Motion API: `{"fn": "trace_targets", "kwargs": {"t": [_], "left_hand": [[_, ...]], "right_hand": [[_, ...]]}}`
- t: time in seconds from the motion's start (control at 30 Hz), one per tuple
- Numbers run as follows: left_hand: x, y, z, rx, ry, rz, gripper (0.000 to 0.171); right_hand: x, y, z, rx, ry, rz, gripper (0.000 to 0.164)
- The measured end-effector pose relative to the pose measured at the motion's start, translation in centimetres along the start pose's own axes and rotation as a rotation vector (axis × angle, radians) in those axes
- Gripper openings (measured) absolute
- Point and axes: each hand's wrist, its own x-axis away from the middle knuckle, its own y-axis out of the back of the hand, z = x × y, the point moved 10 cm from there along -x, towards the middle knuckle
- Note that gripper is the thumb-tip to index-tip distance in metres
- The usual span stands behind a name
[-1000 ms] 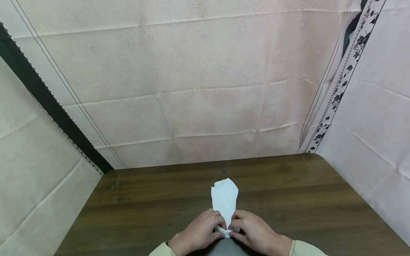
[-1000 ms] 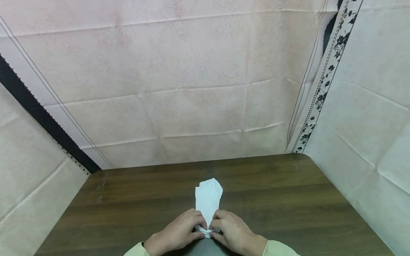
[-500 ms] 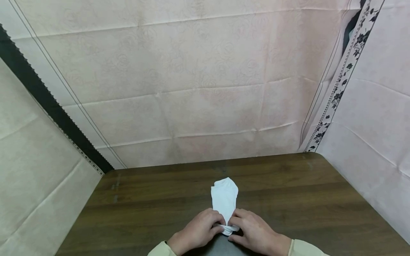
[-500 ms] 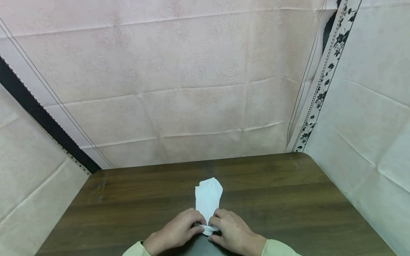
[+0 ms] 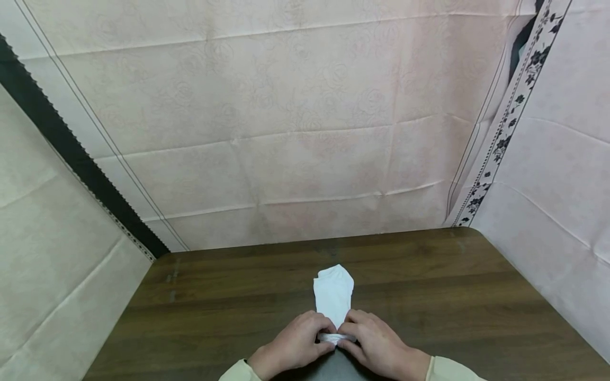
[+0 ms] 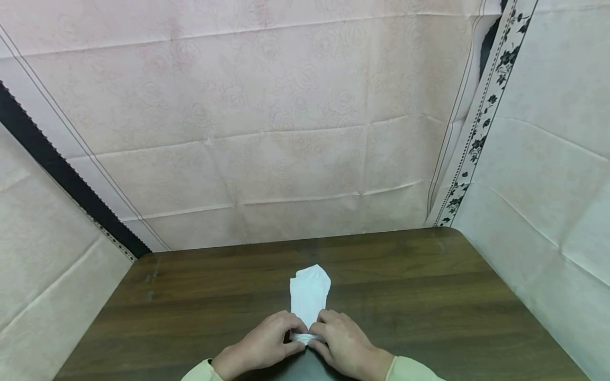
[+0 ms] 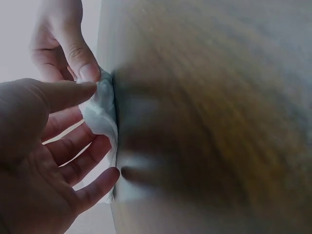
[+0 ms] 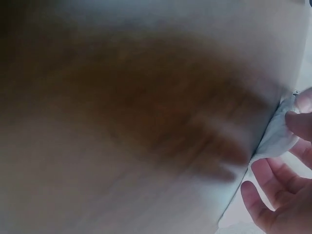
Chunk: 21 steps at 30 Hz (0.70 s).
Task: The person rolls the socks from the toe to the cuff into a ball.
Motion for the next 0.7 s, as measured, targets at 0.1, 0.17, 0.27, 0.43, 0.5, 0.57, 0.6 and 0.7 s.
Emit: {"fn": "trace_targets", "kwargs": {"t": [0.1, 0.17, 0.27, 0.43, 0.5, 0.57, 0.6, 0.7], "left_hand": [[0.03, 0.00, 0.04, 0.005, 0.008, -0.002, 0.018], [0.05, 0.05, 0.07, 0.009, 0.008, -0.013, 0.021], [0.03, 0.23, 0.09, 0.034, 0.009, -0.042, 0.022], [-0.10, 0.51, 0.27, 0.090, 0.026, -0.081, 0.020], [-0.14, 0.53, 0.36, 0.105, 0.032, -0.087, 0.018], [-0.16, 0.57, 0.39, 0.110, 0.034, -0.090, 0.015], [-0.16, 0.59, 0.39, 0.110, 0.033, -0.091, 0.014], [-0.17, 0.58, 0.43, 0.110, 0.034, -0.089, 0.011]], "right_hand": [[-0.07, -0.17, -0.27, -0.025, -0.031, 0.029, 0.006], [-0.10, -0.27, -0.40, -0.039, -0.045, 0.045, 0.007], [-0.10, -0.35, -0.51, -0.052, -0.058, 0.059, 0.008], [-0.17, -0.32, -0.63, -0.053, -0.074, 0.063, 0.007], [-0.22, -0.28, -0.62, -0.048, -0.074, 0.060, 0.008], [-0.24, -0.29, -0.65, -0.052, -0.079, 0.065, 0.010], [-0.26, -0.27, -0.64, -0.048, -0.078, 0.064, 0.010], [-0.26, -0.39, -0.79, -0.050, -0.093, 0.079, 0.013]]}}
